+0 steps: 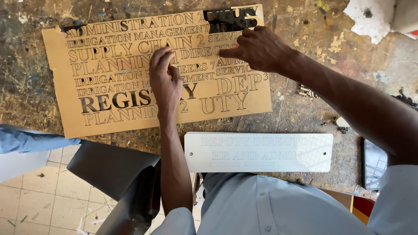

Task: The person is weeding a vinyl stencil by using a utility knife to lift and peel away unwanted letters and background material.

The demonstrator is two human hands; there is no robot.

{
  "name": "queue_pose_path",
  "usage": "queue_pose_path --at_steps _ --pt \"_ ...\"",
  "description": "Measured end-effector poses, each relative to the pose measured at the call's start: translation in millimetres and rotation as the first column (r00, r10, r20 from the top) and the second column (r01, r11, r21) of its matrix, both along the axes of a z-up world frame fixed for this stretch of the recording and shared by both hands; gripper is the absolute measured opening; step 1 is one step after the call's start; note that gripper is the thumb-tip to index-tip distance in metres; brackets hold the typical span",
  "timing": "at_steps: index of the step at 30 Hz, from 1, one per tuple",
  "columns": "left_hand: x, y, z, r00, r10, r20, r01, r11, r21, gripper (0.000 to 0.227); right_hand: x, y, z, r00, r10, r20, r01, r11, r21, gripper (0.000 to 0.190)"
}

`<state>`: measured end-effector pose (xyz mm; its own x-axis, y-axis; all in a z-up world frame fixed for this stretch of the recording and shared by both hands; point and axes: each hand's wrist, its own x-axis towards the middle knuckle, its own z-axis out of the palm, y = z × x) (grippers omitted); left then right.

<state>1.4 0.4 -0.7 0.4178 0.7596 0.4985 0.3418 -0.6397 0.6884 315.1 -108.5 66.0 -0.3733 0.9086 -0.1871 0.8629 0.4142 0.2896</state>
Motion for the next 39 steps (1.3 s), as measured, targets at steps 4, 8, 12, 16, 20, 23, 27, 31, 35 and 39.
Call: queue_pose_path --at_steps 4,8,12,16,20,23,27,31,35,39 --pt "0 -1 2 1.0 0.016 -0.015 -0.016 1.0 -0.013 0.038 5 1 10 0.997 -0.014 0.072 0.02 0.997 -0.07 0.078" --pt "-1 -1 2 1.0 -0.005 -0.005 0.005 1.0 -0.02 0.036 14 -5 9 0.999 -0.012 0.04 0.015 0.997 -0.075 0.075" --pt "-2 -1 -1 1.0 0.01 -0.024 -0.01 1.0 -0.005 0.037 27 -11 -1 1.0 0.0 0.002 0.0 1.0 -0.003 0.074" --pt "0 0 0 1.0 -0.011 -0.017 0.011 1.0 -0.003 0.037 35 -18 -1 1.0 0.01 0.026 -0.01 1.0 0.006 0.074" --pt "1 1 -1 1.0 -0.014 -0.012 0.014 1.0 0.021 0.021 40 -25 3 0.999 -0.004 0.042 0.004 1.0 -0.004 0.08" --pt "3 1 3 1.0 -0.027 -0.013 0.027 0.999 0.04 0.02 44 -29 6 0.997 -0.023 0.075 0.024 1.0 -0.013 0.083" --pt "2 -3 11 0.999 -0.034 -0.027 0.034 0.999 0.025 0.023 52 -39 3 0.996 -0.024 0.089 0.022 0.999 0.027 0.078" --pt "1 -8 15 0.998 -0.047 -0.03 0.048 0.999 0.013 0.02 58 -46 4 0.994 -0.056 0.093 0.056 0.998 0.009 0.085" --pt "1 -7 11 0.998 -0.023 -0.053 0.024 1.0 0.009 0.021 67 -51 -1 0.997 -0.047 0.065 0.044 0.998 0.054 0.074" --pt "0 -7 8 0.999 -0.015 -0.048 0.015 1.0 0.009 0.02 82 -62 -6 0.993 -0.079 0.09 0.076 0.996 0.036 0.071"
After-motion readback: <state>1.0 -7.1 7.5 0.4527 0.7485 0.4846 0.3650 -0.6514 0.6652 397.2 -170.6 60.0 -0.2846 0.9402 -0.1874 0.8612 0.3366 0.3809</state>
